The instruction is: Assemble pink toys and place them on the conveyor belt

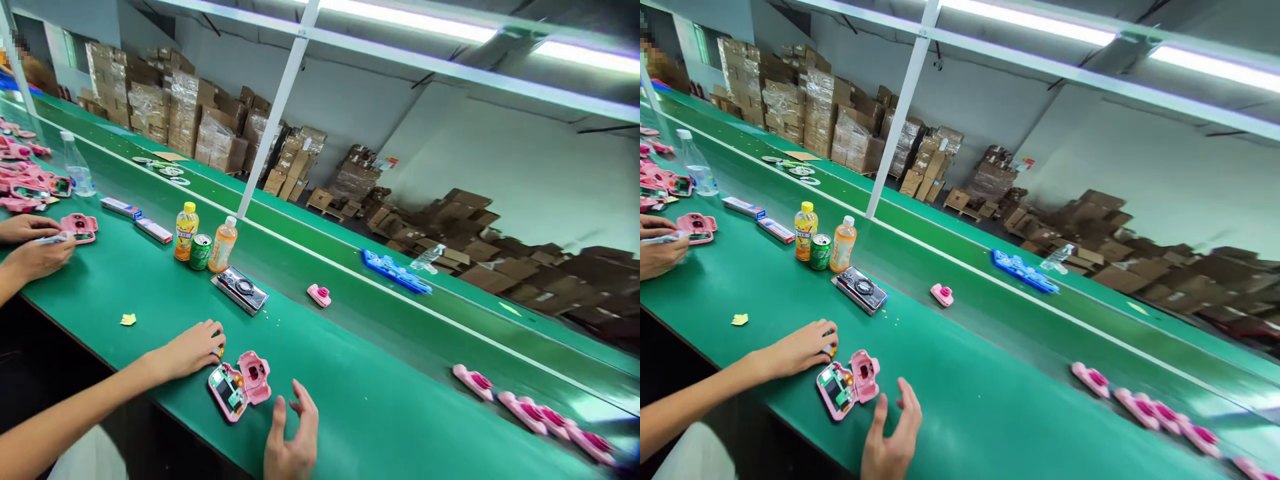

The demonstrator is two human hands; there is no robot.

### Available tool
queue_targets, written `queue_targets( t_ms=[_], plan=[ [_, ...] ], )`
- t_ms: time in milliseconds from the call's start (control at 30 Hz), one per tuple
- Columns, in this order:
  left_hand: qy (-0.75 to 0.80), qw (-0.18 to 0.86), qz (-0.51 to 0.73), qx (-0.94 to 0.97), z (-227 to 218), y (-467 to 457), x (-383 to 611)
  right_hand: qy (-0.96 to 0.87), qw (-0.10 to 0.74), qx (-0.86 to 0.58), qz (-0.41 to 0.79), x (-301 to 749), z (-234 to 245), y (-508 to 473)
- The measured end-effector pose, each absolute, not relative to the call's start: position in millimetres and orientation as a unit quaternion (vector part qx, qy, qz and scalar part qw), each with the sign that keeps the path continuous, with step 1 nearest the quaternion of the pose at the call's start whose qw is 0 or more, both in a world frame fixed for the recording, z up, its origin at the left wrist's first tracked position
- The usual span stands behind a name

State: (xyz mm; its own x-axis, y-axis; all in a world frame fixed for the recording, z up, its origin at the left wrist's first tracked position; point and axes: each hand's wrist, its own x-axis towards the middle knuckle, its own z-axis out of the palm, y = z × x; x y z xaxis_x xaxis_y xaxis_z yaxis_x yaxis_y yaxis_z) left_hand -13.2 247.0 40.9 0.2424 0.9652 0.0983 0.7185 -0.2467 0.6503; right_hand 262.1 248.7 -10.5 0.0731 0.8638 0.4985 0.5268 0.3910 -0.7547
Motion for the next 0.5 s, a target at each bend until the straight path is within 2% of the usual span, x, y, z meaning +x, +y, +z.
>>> queue_targets(
  t_ms=[67, 133, 267, 333, 433, 500],
  plan=[
    [0.542, 0.269, 0.259, 0.753, 44, 254, -18, -0.674, 0.548, -0.482, 0.115, 239, 2, 239],
    [0.541, 0.284, 0.285, 0.738, 41, 253, -15, -0.716, 0.529, -0.434, 0.141, 209, 18, 238],
    [0.569, 0.28, 0.368, 0.68, 30, 234, -2, -0.825, 0.337, -0.377, 0.253, 158, 41, 264],
    [0.585, 0.266, 0.404, 0.651, 25, 224, 5, -0.841, 0.277, -0.355, 0.3, 148, 42, 278],
    [0.628, 0.248, 0.479, 0.561, 18, 215, 15, -0.827, 0.302, -0.362, 0.306, 148, 32, 287],
    [0.628, 0.305, 0.561, 0.445, 13, 213, 21, -0.812, 0.364, -0.37, 0.266, 153, 23, 285]
  ],
)
